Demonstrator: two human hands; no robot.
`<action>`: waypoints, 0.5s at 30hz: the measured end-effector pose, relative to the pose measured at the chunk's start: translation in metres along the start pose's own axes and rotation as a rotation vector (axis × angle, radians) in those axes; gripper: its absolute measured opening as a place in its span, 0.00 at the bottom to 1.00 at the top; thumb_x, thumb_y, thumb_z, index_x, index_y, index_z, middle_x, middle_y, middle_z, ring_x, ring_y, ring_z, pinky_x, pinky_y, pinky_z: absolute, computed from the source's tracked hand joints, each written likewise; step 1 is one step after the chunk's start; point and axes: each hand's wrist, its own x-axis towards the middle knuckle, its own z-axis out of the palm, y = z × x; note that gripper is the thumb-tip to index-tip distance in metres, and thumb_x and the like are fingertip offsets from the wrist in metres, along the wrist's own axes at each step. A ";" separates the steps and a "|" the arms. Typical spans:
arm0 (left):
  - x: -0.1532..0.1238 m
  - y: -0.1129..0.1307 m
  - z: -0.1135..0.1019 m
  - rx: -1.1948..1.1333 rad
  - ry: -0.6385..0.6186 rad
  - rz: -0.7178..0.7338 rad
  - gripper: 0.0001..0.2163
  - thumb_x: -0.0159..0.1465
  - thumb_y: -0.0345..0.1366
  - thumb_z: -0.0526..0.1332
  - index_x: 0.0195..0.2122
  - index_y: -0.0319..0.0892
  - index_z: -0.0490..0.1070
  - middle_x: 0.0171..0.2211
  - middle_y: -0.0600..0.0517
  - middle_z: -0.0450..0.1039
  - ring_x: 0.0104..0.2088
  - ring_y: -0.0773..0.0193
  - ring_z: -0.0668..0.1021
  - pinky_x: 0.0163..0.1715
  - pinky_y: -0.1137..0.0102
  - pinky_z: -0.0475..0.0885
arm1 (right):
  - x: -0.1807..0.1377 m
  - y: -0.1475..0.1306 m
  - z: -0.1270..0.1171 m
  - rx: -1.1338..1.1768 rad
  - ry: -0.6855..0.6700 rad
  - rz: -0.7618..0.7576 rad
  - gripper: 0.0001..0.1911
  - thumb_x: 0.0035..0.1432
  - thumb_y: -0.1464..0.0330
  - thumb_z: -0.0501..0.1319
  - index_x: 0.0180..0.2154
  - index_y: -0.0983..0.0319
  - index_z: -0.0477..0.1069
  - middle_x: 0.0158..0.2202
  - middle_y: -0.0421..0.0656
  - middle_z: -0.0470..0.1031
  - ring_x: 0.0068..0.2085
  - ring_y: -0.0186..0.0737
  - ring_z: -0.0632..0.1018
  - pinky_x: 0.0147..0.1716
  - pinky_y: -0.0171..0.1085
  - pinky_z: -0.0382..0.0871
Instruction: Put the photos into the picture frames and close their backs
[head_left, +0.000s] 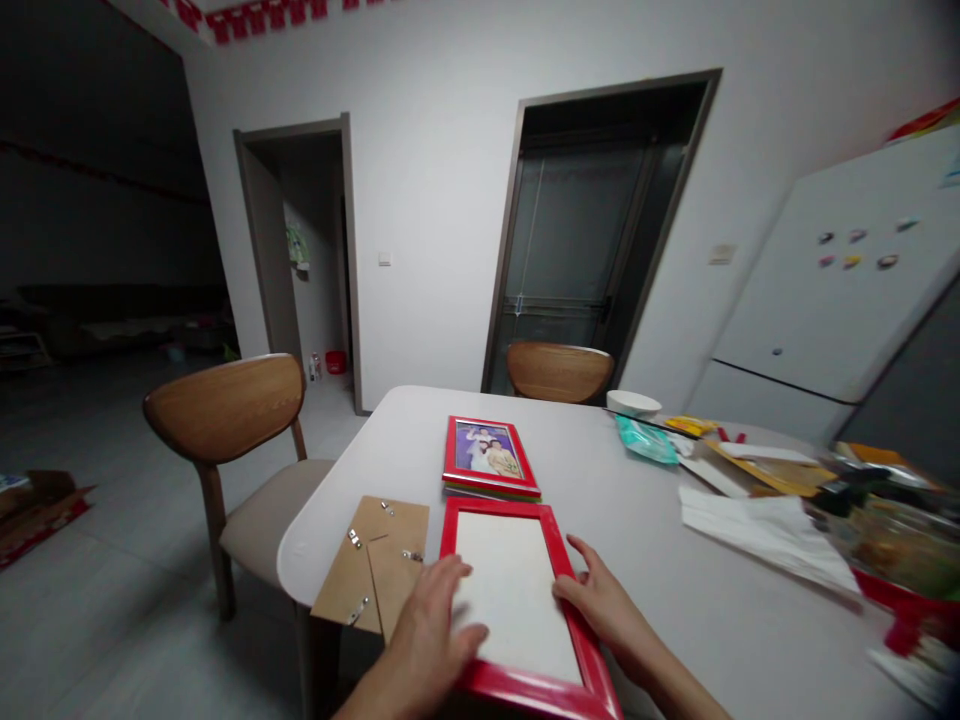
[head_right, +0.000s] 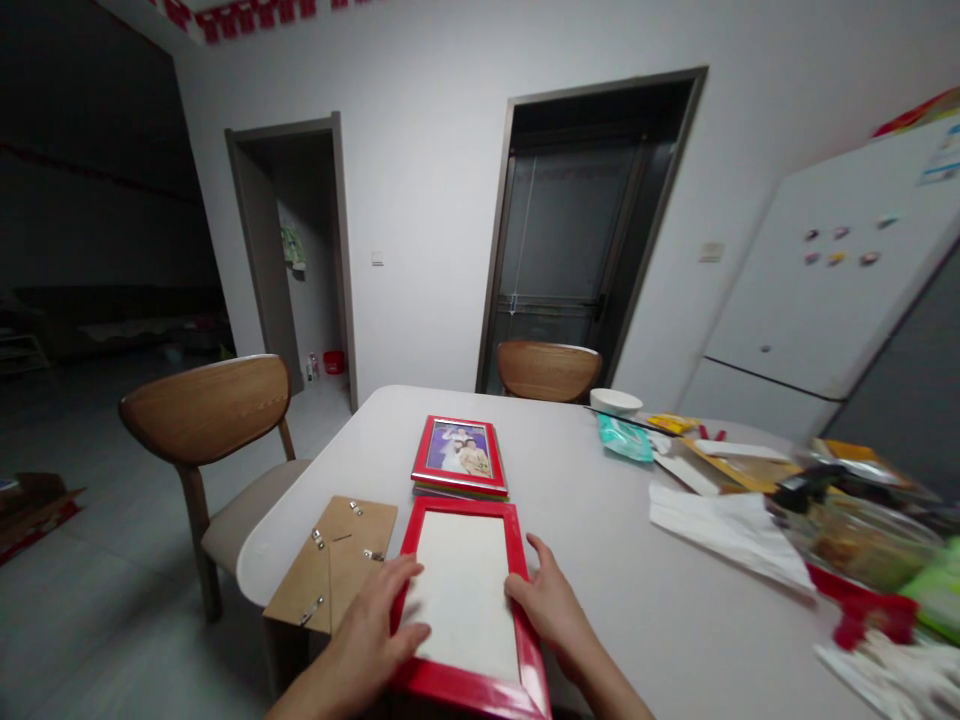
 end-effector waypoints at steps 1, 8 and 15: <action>-0.003 0.008 0.009 0.022 -0.067 0.042 0.25 0.48 0.31 0.60 0.49 0.38 0.60 0.53 0.43 0.59 0.53 0.56 0.61 0.52 0.61 0.56 | -0.003 -0.002 0.002 0.099 -0.030 0.018 0.37 0.42 0.72 0.52 0.55 0.66 0.42 0.19 0.38 0.70 0.19 0.36 0.71 0.19 0.32 0.63; -0.001 0.028 0.023 0.119 -0.245 0.163 0.38 0.44 0.47 0.65 0.53 0.35 0.54 0.57 0.37 0.48 0.56 0.47 0.52 0.53 0.50 0.48 | -0.014 -0.015 -0.001 0.642 -0.069 0.140 0.39 0.42 0.70 0.59 0.56 0.60 0.43 0.25 0.41 0.75 0.24 0.39 0.75 0.24 0.36 0.68; 0.007 0.044 0.020 0.033 -0.181 0.107 0.36 0.48 0.43 0.63 0.55 0.34 0.52 0.57 0.38 0.47 0.56 0.50 0.53 0.54 0.56 0.52 | -0.026 -0.040 -0.001 0.738 -0.101 0.078 0.41 0.40 0.68 0.64 0.55 0.55 0.46 0.21 0.36 0.73 0.18 0.33 0.72 0.19 0.32 0.67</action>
